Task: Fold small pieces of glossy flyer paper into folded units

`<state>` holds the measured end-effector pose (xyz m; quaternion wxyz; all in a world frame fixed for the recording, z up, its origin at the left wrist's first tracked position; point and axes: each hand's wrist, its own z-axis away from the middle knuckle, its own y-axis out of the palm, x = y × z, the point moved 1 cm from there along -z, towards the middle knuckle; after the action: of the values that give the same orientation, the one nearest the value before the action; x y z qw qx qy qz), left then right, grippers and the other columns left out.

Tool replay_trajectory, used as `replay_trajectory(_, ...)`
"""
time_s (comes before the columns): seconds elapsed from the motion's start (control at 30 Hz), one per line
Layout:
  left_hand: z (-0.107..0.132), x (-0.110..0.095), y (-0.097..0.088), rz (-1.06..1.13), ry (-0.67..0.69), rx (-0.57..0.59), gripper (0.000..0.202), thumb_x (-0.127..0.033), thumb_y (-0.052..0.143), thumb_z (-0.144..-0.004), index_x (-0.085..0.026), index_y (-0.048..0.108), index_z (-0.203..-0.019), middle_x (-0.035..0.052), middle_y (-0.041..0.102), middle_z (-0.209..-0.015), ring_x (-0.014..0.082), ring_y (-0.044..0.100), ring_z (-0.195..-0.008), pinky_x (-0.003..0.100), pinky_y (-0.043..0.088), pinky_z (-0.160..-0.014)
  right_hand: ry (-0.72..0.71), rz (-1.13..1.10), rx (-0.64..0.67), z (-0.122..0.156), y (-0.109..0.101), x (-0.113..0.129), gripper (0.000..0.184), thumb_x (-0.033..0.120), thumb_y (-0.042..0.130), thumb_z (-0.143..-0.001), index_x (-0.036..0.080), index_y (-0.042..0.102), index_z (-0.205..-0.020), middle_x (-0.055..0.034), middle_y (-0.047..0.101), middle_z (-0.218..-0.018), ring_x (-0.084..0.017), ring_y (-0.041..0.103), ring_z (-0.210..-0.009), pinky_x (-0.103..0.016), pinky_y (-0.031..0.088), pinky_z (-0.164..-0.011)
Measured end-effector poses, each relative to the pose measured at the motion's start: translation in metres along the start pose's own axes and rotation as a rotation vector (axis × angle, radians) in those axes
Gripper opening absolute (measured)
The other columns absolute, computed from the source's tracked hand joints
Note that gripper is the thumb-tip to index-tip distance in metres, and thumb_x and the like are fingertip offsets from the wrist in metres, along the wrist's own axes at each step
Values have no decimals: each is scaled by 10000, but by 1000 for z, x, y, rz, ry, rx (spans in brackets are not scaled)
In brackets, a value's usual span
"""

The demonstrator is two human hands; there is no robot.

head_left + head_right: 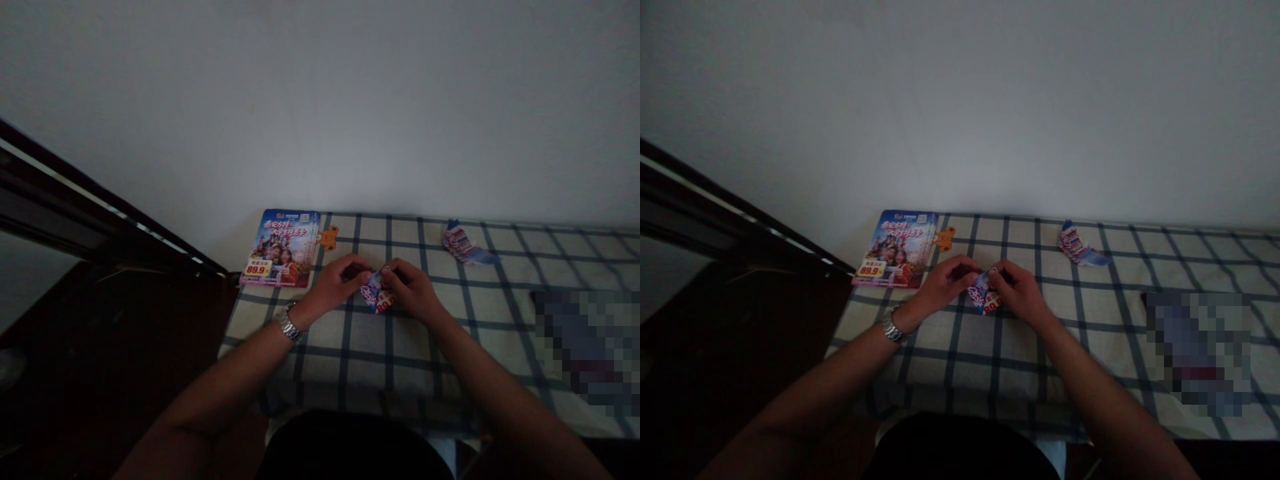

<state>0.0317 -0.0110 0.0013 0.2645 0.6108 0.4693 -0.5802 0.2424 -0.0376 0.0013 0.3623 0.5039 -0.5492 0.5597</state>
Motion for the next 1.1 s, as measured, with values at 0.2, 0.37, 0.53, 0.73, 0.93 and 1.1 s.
replay_trajectory(0.2, 2, -1, 0, -47, -35, 51, 215, -405, 671, -954, -192, 687, -968, 16, 704, -870, 149, 643, -769, 267, 488, -716, -13, 80, 79, 1, 3, 4, 334, 530, 636, -962, 218, 678, -850, -9, 709, -735, -169, 643, -652, -288, 512, -612)
replay_trajectory(0.37, 0, 0, -1, -48, -41, -47, 203, -389, 658, -947, -187, 652, -930, 1, 661, -807, 135, 601, -712, 253, 467, -670, 11, -18, 53, -2, 4, 4, 301, 514, 660, -955, 221, 709, -1003, -24, 745, -855, -187, 692, -774, -297, 550, -707)
replay_trajectory(0.53, 0, 2, -1, -41, -25, -101, 207, -389, 653, -948, -186, 623, -923, -9, 624, -792, 126, 579, -708, 238, 452, -654, 40, -70, 13, -4, 3, -1, 294, 499, 706, -926, 218, 703, -1011, -28, 754, -885, -188, 698, -806, -300, 560, -742)
replay_trajectory(0.73, 3, 2, 3, -41, -20, -37, 177, -357, 660, -949, -200, 623, -1019, 13, 669, -888, 142, 637, -798, 258, 515, -731, 24, 8, -36, -4, 4, 1, 302, 512, 705, -916, 210, 684, -904, -22, 731, -802, -178, 673, -734, -289, 537, -678)
replay_trajectory(0.93, 3, -3, 4, -51, 40, -58, 277, -384, 677, -964, -252, 664, -1207, 45, 724, -1028, 172, 696, -918, 320, 569, -856, 2, 65, -24, -1, 2, 4, 282, 503, 690, -927, 221, 694, -925, -10, 722, -787, -164, 651, -681, -267, 504, -611)
replay_trajectory(1.1, 3, 1, 4, -77, 33, -38, 217, -428, 666, -974, -247, 725, -1079, 45, 747, -1013, 186, 709, -921, 346, 572, -861, -23, 177, -5, 1, 3, 5, 262, 482, 690, -925, 225, 732, -951, -1, 718, -755, -152, 613, -616, -264, 476, -566)
